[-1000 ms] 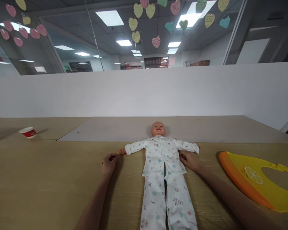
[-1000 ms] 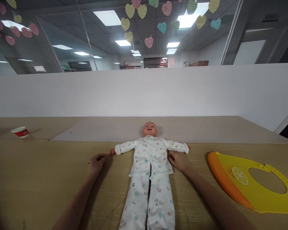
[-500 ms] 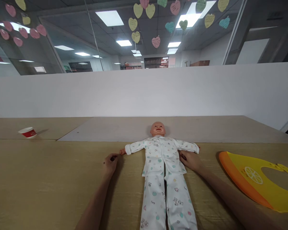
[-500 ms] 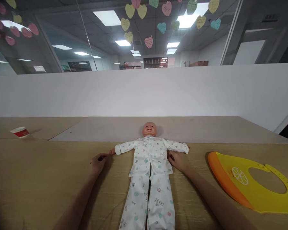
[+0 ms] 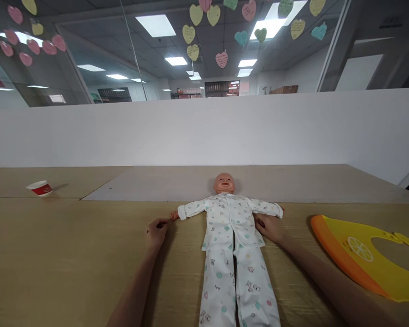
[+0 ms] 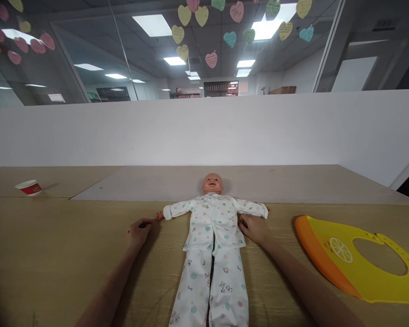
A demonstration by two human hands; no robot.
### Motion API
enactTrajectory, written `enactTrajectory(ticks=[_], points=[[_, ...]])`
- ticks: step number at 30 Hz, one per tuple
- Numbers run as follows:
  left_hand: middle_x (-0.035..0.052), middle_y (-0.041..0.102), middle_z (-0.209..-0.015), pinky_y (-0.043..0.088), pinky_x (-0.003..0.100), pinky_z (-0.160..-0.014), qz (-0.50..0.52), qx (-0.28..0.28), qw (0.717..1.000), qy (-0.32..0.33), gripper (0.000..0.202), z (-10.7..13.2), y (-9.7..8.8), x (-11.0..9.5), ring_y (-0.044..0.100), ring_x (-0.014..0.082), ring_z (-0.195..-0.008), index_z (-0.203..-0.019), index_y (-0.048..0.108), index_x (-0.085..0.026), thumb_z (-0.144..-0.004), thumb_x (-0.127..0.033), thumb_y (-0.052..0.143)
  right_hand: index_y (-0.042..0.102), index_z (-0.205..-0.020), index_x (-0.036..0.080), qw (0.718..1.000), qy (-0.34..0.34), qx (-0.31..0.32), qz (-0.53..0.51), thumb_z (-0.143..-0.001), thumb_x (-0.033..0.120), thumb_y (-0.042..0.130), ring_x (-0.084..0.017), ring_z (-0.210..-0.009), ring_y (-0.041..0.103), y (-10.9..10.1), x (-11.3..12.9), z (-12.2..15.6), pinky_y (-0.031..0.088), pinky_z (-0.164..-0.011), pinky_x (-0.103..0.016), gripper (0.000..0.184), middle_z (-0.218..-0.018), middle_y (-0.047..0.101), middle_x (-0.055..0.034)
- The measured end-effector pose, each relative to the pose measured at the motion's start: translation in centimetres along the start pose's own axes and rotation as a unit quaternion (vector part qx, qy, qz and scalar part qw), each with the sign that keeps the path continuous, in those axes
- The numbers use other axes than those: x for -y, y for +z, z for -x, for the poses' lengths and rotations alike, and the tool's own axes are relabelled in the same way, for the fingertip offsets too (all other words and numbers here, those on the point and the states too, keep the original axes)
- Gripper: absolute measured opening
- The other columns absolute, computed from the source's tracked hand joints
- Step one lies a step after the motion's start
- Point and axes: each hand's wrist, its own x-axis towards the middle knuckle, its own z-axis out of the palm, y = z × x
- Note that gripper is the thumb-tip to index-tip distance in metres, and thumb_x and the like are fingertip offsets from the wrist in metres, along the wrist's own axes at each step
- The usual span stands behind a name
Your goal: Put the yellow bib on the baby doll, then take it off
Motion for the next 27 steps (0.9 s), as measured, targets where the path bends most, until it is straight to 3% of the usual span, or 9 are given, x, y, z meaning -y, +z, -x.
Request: enactTrajectory(ticks=[14, 23, 27], points=[[0.0081, 0.072, -0.079, 0.048, 0.030, -0.066, 0.028, -0.003, 0.999, 0.015, 0.026, 0.2, -0.2, -0.1, 0.064, 0.0215, -0.074, -0.077, 0.069, -0.014, -0.072, -0.038, 0.059, 0.056, -0.081, 0.017, 1.000, -0.007, -0.005, 0.003, -0.089, 0.026, 0.042, -0.015, -0.071, 0.058, 0.2, -0.2, 0.0, 0.030, -0.062, -0.023, 0.018, -0.080, 0.067, -0.0049], [0.0074, 0.072, -0.080, 0.050, 0.030, -0.070, 0.004, -0.003, 0.997, 0.083, 0.017, -0.4, 0.8, 0.9, 0.064, 0.0193, -0.075, -0.080, 0.068, -0.015, -0.076, -0.023, 0.054, 0.054, -0.080, 0.018, 1.000, -0.005, -0.001, -0.008, -0.088, 0.025, 0.042, -0.016, -0.073, 0.058, -0.1, 0.0, 0.0, 0.029, -0.063, -0.023, 0.016, -0.080, 0.066, -0.0045], [0.0077, 0.070, -0.081, 0.050, 0.030, -0.068, -0.031, -0.003, 0.994, 0.109, 0.025, -0.5, 1.1, 1.1, 0.062, 0.0186, -0.071, -0.091, 0.070, -0.013, -0.079, -0.027, 0.054, 0.054, -0.079, 0.018, 1.000, -0.003, 0.003, -0.012, -0.088, 0.024, 0.042, -0.015, -0.070, 0.056, -0.2, 0.2, 0.1, 0.028, -0.062, -0.023, 0.015, -0.078, 0.066, -0.0038]])
